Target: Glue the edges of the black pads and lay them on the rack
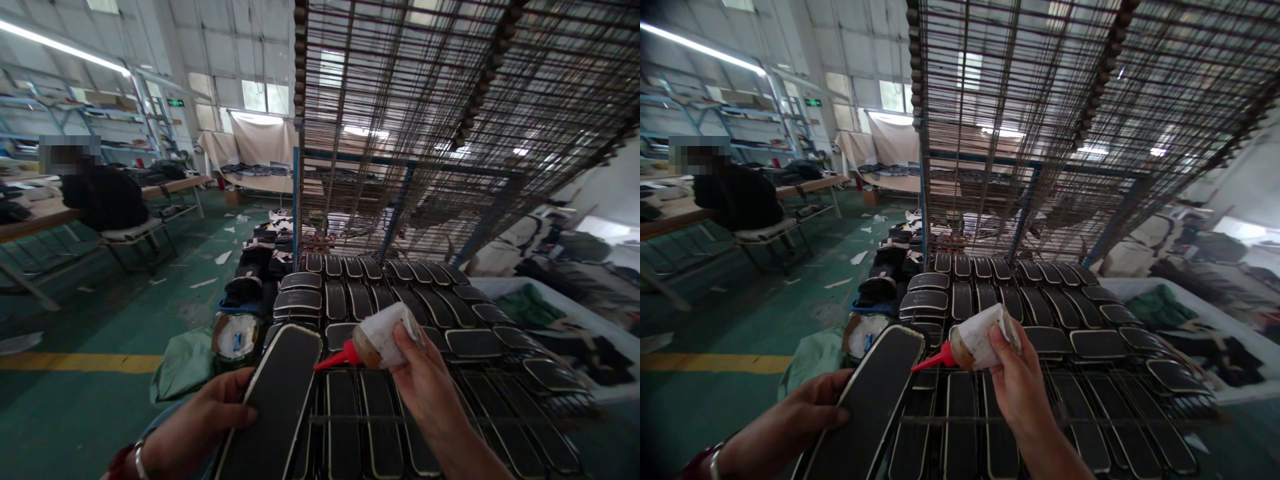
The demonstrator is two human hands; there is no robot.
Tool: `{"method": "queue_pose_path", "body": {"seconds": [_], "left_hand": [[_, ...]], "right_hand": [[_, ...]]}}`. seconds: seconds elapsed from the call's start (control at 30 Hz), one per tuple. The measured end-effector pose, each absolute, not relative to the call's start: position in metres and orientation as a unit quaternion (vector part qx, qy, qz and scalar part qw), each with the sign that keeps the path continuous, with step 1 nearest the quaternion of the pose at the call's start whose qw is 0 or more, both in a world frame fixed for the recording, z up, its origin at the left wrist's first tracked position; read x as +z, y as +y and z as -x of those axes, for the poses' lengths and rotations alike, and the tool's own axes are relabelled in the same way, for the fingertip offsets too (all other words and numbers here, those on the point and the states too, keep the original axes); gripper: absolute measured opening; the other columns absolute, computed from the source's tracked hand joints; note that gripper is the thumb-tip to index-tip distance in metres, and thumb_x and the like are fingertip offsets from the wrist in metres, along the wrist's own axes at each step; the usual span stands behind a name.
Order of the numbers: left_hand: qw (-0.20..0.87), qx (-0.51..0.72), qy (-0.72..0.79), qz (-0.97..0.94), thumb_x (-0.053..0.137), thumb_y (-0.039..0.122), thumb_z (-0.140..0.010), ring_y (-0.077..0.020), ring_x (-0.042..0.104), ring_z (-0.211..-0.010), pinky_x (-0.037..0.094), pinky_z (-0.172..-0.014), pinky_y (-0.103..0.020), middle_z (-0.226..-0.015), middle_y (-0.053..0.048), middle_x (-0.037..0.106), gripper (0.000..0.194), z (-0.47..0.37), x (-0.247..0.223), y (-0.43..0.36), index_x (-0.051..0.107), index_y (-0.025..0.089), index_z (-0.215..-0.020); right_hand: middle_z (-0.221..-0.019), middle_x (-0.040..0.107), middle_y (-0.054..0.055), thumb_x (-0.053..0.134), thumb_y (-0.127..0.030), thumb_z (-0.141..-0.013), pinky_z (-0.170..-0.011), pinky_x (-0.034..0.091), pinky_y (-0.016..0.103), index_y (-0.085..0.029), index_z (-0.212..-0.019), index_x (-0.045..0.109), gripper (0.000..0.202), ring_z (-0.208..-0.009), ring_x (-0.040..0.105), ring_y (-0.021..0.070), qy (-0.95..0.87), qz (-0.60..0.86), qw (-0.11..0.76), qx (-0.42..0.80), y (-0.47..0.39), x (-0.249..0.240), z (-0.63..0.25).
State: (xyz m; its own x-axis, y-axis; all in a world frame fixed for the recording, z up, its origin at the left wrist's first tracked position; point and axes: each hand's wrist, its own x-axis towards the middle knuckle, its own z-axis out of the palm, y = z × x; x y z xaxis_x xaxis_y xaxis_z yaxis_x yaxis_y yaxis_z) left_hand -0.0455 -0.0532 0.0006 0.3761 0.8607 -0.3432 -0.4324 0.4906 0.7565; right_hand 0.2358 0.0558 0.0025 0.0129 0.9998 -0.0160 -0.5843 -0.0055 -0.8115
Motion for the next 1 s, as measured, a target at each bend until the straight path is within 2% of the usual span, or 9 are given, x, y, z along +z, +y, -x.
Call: {"method": "queue_pose_path", "body": {"seconds": [0.2, 0.47, 0.7, 1.0], "left_hand": [[0.779, 0.424, 0.377, -0.267, 0.062, 0.004, -0.077, -0.0262, 0.074, -0.088, 0.057, -0.084, -0.041, -0.097, -0.010, 0.079, 0.037, 0.043, 0.001, -0.054, 0.073, 0.019, -0.110], [0.767, 0.441, 0.399, -0.243, 0.063, 0.004, -0.076, -0.0268, 0.075, -0.084, 0.058, -0.079, -0.040, -0.095, -0.012, 0.079, 0.038, 0.041, 0.000, -0.053, 0.071, 0.016, -0.111], [0.756, 0.447, 0.430, -0.207, 0.064, 0.002, -0.072, -0.0242, 0.075, -0.077, 0.059, -0.074, -0.036, -0.089, -0.011, 0.080, 0.033, 0.040, 0.000, -0.052, 0.072, 0.013, -0.103], [0.739, 0.450, 0.468, -0.181, 0.064, 0.002, -0.070, -0.0244, 0.075, -0.074, 0.059, -0.072, -0.036, -0.084, -0.011, 0.080, 0.038, 0.042, -0.005, -0.043, 0.069, 0.011, -0.107]], "right_hand": [[-0.099, 0.073, 0.003, 0.087, -0.038, -0.072, -0.071, 0.054, 0.024, -0.025, -0.106, 0.072, 0.039, -0.087, 0.064, 0.0191, -0.319, 0.339, 0.612, 0.639, 0.041, -0.008, -0.233], [-0.093, 0.069, 0.005, 0.083, -0.045, -0.074, -0.076, 0.054, 0.039, -0.026, -0.104, 0.070, 0.038, -0.084, 0.063, 0.0252, -0.351, 0.357, 0.576, 0.646, 0.024, -0.015, -0.230], [-0.099, 0.071, 0.007, 0.089, -0.045, -0.065, -0.080, 0.054, 0.043, -0.027, -0.106, 0.070, 0.049, -0.091, 0.064, 0.0296, -0.346, 0.386, 0.558, 0.648, 0.012, -0.018, -0.227], [-0.098, 0.073, 0.012, 0.084, -0.041, -0.073, -0.080, 0.054, 0.049, -0.027, -0.112, 0.067, 0.044, -0.095, 0.066, 0.0356, -0.406, 0.313, 0.538, 0.669, 0.002, -0.014, -0.230]]}}
